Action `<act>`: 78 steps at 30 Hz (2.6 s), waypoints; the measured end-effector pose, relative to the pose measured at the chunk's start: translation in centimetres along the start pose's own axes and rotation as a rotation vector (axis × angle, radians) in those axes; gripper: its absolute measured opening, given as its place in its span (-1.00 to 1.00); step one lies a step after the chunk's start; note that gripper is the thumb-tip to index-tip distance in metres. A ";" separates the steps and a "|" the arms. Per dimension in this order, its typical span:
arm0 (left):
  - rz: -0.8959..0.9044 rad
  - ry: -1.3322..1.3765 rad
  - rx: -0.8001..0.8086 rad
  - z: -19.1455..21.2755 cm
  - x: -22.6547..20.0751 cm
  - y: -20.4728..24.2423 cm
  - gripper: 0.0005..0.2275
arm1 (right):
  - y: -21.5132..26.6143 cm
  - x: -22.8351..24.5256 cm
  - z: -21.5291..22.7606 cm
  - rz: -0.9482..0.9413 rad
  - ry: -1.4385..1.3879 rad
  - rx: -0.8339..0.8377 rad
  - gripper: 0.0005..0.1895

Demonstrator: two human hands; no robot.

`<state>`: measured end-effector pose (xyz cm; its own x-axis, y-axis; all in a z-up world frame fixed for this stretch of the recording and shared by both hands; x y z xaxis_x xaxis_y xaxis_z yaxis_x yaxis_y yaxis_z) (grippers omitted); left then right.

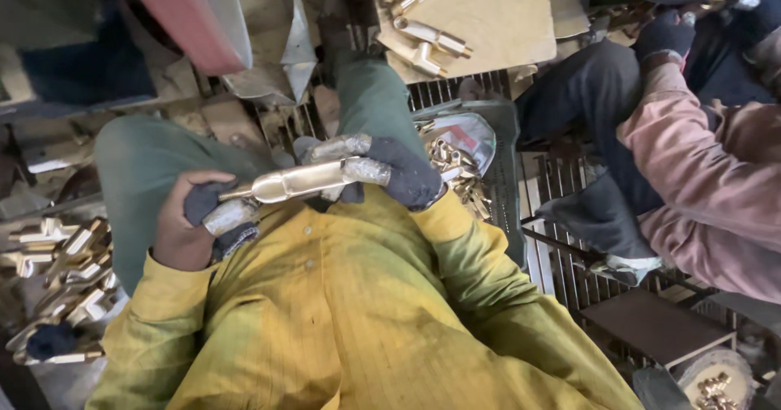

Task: The person sits on the floor and repeatedly grinds brass-colored metal parts against a rotating belt sander. They hold each part with gloved hands, rotate it to grind different edges, and place finished pieces on a nearby surface. Another worker is visible in the background performing a similar task.

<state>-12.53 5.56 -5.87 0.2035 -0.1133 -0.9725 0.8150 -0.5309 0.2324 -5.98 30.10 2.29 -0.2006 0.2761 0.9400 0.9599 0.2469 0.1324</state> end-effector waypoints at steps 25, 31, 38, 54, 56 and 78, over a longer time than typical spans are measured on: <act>0.051 -0.594 -0.340 7.3 3.1 0.8 -0.69 | 9.4 -14.0 43.4 -0.117 0.103 -1.304 -0.76; 0.058 -0.644 -0.334 7.7 5.0 0.7 -0.66 | 11.0 -10.6 35.7 0.194 -0.226 -1.322 -0.81; 0.138 -0.658 -0.220 5.7 6.1 -1.9 -0.50 | 0.5 -4.9 13.0 0.106 -0.161 -0.553 -0.77; 0.014 -0.405 -0.602 15.2 7.8 16.4 -0.48 | -8.7 -17.0 1.5 -0.421 0.404 -0.001 -0.75; -0.018 -0.434 -0.739 20.7 10.9 21.8 -0.45 | -9.3 -17.8 1.1 -0.447 0.377 0.011 -0.75; 0.777 -0.282 -0.972 18.8 38.9 21.9 -0.53 | -10.3 -18.4 0.6 -0.340 0.716 0.101 -0.75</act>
<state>3.00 -26.29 -38.89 0.7791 -0.3534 -0.5177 0.6179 0.5723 0.5391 -12.26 23.05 -16.52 -0.2721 -0.4848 0.8312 0.8394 0.3027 0.4513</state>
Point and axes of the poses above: each hand's wrist, its own y-axis away from the middle knuckle, its own z-axis out of the back of the hand, x = y × z, the point moved 10 cm from there along -y, towards the middle knuckle, and after that the axes turned 4 degrees about -y, right-handed, at the moved point
